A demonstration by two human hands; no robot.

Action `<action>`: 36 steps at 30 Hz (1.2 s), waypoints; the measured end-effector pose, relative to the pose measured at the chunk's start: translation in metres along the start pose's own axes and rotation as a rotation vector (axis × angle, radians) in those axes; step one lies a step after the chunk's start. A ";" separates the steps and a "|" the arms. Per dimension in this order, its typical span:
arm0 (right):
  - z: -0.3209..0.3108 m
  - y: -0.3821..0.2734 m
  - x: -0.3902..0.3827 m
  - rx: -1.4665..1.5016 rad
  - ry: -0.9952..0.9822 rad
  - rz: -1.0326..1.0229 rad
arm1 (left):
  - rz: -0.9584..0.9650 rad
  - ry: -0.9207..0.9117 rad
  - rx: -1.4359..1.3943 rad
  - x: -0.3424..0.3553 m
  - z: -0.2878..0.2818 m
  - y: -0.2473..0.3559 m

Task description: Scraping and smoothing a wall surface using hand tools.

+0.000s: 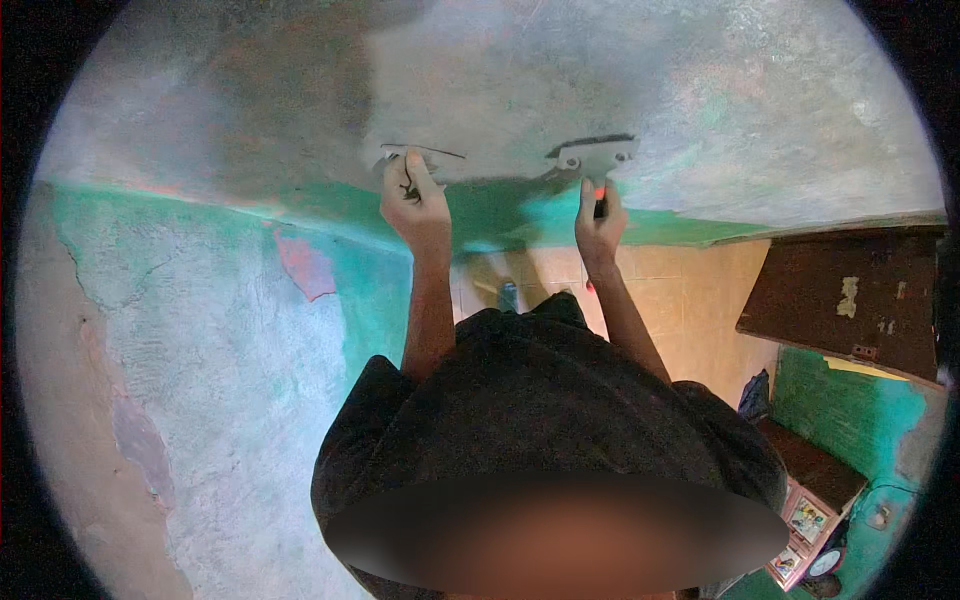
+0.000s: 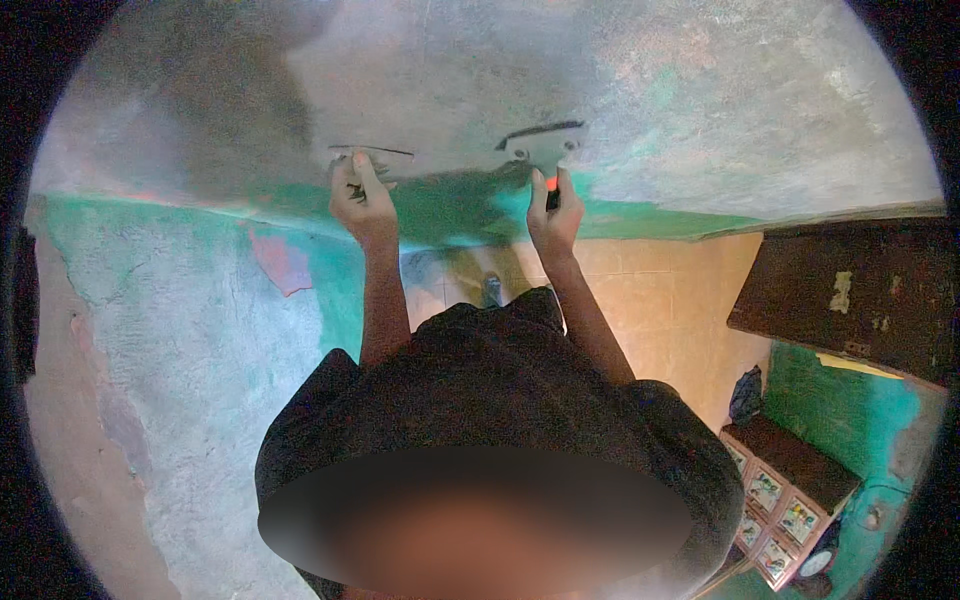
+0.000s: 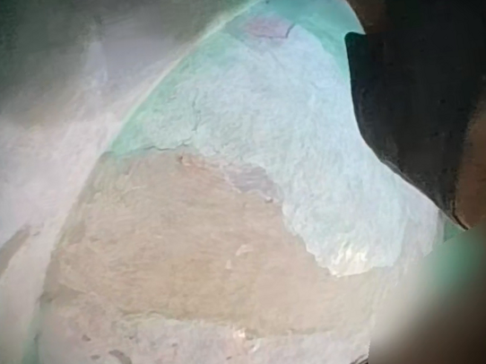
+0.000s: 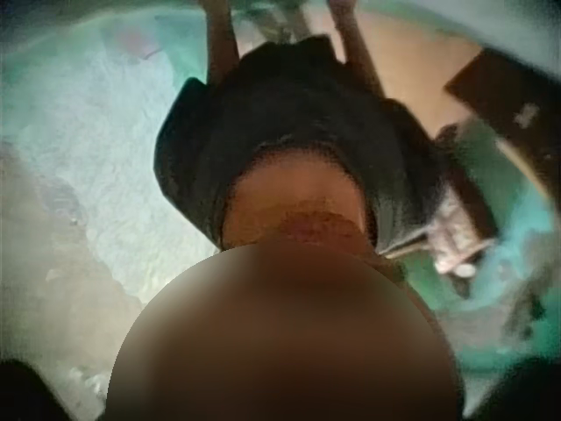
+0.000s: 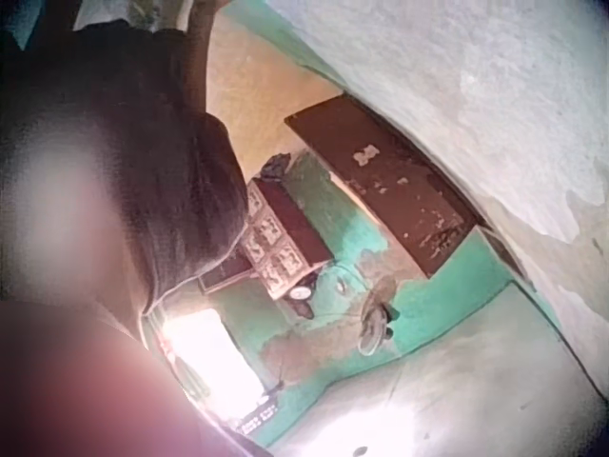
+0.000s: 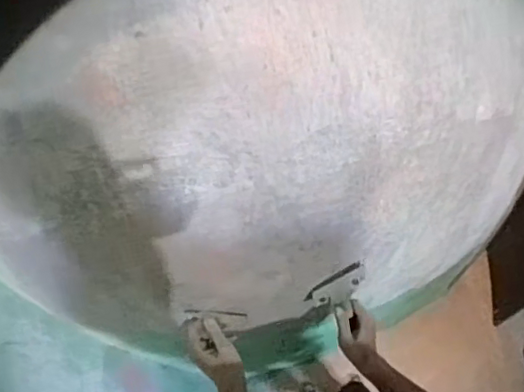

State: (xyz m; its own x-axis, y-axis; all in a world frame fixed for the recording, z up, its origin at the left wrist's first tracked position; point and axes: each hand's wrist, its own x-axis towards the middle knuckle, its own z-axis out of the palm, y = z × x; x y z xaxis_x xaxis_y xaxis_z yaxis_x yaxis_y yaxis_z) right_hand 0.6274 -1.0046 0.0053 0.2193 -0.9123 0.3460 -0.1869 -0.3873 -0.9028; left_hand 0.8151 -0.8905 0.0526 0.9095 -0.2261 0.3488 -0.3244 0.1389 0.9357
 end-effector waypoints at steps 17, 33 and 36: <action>0.014 0.069 -0.049 -0.208 0.039 -0.024 | 0.033 0.006 0.042 0.001 0.002 0.001; 0.018 0.036 -0.038 -0.179 0.068 -0.017 | -0.071 0.027 0.031 -0.002 0.002 0.004; 0.018 0.058 -0.041 -0.271 0.083 -0.047 | -0.036 -0.008 -0.008 0.000 0.002 0.001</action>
State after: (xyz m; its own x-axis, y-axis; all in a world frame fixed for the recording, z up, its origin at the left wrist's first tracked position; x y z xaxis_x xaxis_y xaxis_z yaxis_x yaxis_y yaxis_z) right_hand 0.6246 -0.9875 -0.0661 0.1567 -0.8958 0.4159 -0.4303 -0.4410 -0.7876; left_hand 0.8142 -0.8919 0.0538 0.9184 -0.2388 0.3156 -0.2895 0.1383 0.9471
